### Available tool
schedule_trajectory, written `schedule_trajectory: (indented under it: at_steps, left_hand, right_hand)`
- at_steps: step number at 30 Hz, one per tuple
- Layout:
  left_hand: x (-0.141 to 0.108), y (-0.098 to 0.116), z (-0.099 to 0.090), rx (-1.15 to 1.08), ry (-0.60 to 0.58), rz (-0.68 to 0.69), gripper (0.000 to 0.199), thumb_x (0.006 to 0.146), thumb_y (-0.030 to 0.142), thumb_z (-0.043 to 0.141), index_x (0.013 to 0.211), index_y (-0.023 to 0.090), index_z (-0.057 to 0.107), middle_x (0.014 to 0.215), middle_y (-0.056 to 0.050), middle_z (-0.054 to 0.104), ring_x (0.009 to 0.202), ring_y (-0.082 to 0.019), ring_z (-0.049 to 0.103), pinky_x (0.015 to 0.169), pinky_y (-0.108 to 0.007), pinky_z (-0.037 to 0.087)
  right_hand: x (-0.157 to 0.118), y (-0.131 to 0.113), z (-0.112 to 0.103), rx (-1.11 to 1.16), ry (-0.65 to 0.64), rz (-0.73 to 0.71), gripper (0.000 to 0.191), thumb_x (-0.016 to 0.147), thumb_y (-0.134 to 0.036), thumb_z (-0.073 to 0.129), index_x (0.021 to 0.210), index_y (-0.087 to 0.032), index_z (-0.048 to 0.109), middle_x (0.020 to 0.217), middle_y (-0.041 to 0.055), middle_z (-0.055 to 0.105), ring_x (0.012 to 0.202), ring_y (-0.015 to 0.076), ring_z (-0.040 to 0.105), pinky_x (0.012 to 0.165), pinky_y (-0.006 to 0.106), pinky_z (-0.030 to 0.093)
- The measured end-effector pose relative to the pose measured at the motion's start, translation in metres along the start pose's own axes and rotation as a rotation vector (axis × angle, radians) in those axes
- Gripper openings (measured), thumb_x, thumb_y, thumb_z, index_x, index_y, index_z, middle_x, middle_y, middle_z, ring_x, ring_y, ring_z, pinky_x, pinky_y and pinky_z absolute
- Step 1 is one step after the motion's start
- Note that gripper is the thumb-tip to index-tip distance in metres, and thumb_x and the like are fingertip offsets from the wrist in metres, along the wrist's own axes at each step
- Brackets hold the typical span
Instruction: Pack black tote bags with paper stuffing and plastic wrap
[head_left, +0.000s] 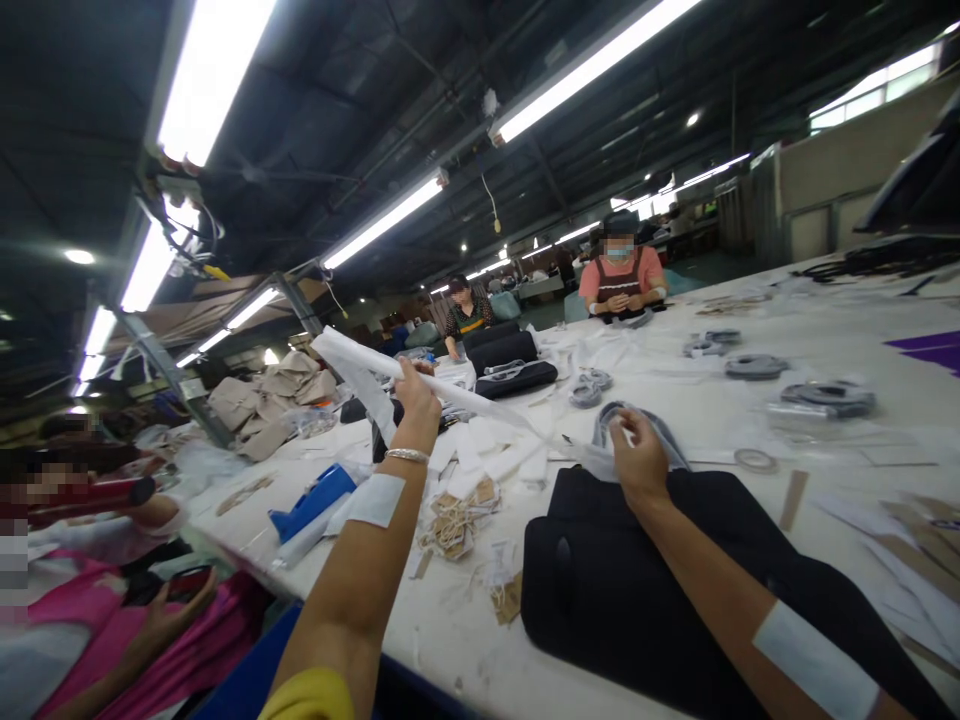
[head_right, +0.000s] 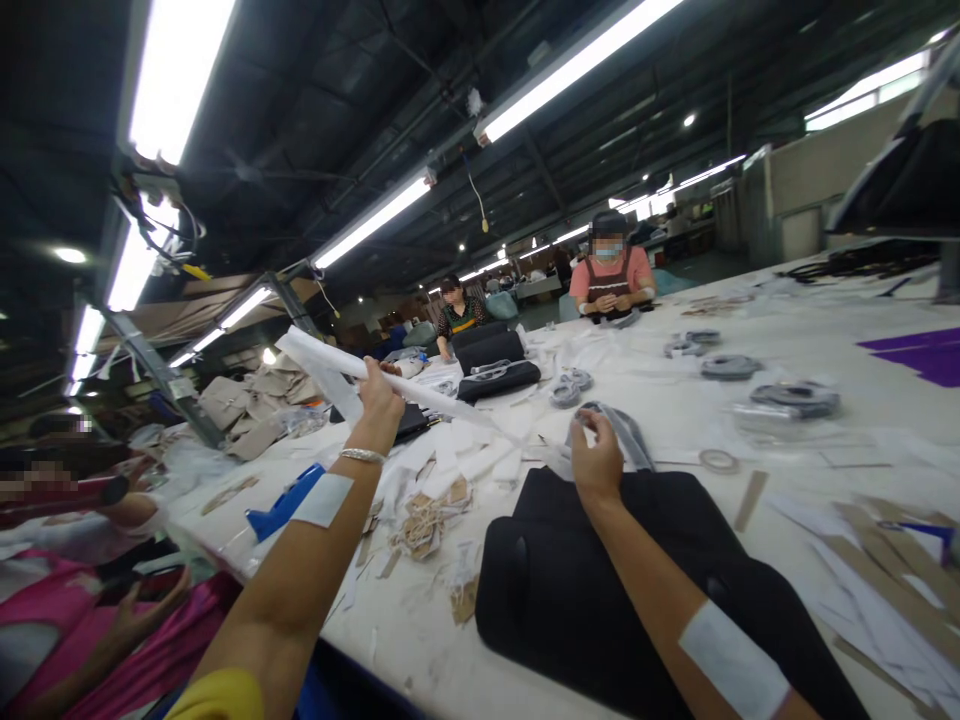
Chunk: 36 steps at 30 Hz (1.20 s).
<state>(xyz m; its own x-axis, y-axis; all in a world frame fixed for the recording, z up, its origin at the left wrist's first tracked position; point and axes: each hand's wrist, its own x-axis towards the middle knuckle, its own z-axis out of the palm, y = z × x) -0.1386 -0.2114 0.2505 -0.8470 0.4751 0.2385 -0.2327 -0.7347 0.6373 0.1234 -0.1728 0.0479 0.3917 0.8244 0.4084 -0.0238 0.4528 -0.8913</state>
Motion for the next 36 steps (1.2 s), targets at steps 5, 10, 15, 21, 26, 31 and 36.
schedule_trajectory:
  at_steps: [5, 10, 15, 21, 26, 31, 36]
  left_hand:
    - [-0.051, -0.040, 0.003, -0.018, -0.033, -0.124, 0.013, 0.099, 0.023, 0.049, 0.087, 0.017, 0.051, 0.075, 0.001, 0.059, 0.062, -0.007, 0.060, 0.064, -0.019, 0.051]
    - [-0.131, -0.090, 0.004, -0.013, -0.268, -0.274, 0.015, 0.097, 0.029, 0.052, 0.093, 0.015, 0.056, 0.092, -0.007, 0.064, 0.086, -0.014, 0.066, 0.082, -0.028, 0.053]
    - [-0.177, -0.106, -0.037, 0.530, -0.591, -0.119, 0.040, 0.088, 0.040, 0.065, 0.119, 0.019, 0.054, 0.123, -0.013, 0.059, 0.114, -0.022, 0.058, 0.088, -0.029, 0.049]
    - [-0.212, -0.100, -0.101, 1.274, -1.486, 0.142, 0.039, 0.083, 0.055, 0.064, 0.104, 0.022, 0.068, 0.101, -0.011, 0.070, 0.093, -0.029, 0.065, 0.083, -0.038, 0.049]
    - [-0.227, -0.107, -0.115, 1.426, -1.495, 0.408, 0.046, 0.092, 0.059, 0.047, 0.094, 0.017, 0.067, 0.088, -0.010, 0.068, 0.084, -0.026, 0.064, 0.076, -0.035, 0.048]
    - [-0.229, -0.106, -0.118, 1.357, -1.393, 0.514, 0.040, 0.097, 0.051, 0.043, 0.092, 0.018, 0.064, 0.087, -0.009, 0.065, 0.083, -0.023, 0.062, 0.078, -0.034, 0.045]
    - [-0.229, -0.098, -0.120, 1.293, -1.371, 0.549, 0.036, 0.098, 0.046, 0.042, 0.091, 0.018, 0.063, 0.087, -0.009, 0.065, 0.084, -0.023, 0.060, 0.077, -0.034, 0.045]
  right_hand:
    - [-0.009, -0.042, -0.001, -0.078, -0.103, -0.508, 0.039, 0.094, -0.040, 0.050, 0.126, -0.019, 0.058, 0.130, 0.0119, 0.060, 0.124, 0.0260, 0.052, 0.109, 0.046, 0.037]
    - [-0.023, -0.047, 0.006, -0.162, -0.482, -0.567, 0.043, 0.097, -0.043, 0.047, 0.133, -0.020, 0.054, 0.130, 0.0117, 0.061, 0.120, 0.0264, 0.056, 0.105, 0.043, 0.042]
    - [-0.007, -0.024, -0.004, -0.261, -0.359, -0.413, 0.042, 0.093, -0.043, 0.050, 0.126, -0.018, 0.060, 0.121, 0.0140, 0.065, 0.112, 0.0295, 0.060, 0.099, 0.044, 0.046]
    - [0.006, -0.022, -0.009, -0.250, -0.170, -0.438, 0.042, 0.094, -0.040, 0.050, 0.127, -0.017, 0.060, 0.119, 0.0132, 0.065, 0.112, 0.0262, 0.059, 0.101, 0.040, 0.044]
    - [0.008, -0.050, -0.022, -0.353, -0.254, -0.621, 0.038, 0.096, -0.036, 0.050, 0.127, -0.019, 0.062, 0.121, 0.0109, 0.062, 0.111, 0.0248, 0.058, 0.101, 0.036, 0.044]
    - [0.043, -0.077, -0.077, -0.805, -0.412, -0.807, 0.037, 0.095, -0.034, 0.050, 0.129, -0.025, 0.062, 0.123, 0.0101, 0.059, 0.095, 0.0248, 0.062, 0.082, 0.035, 0.048]
    - [0.069, -0.062, -0.136, -0.927, -0.949, -0.579, 0.031, 0.086, -0.038, 0.059, 0.113, -0.028, 0.072, 0.106, 0.0087, 0.068, 0.086, 0.0239, 0.065, 0.072, 0.033, 0.049]
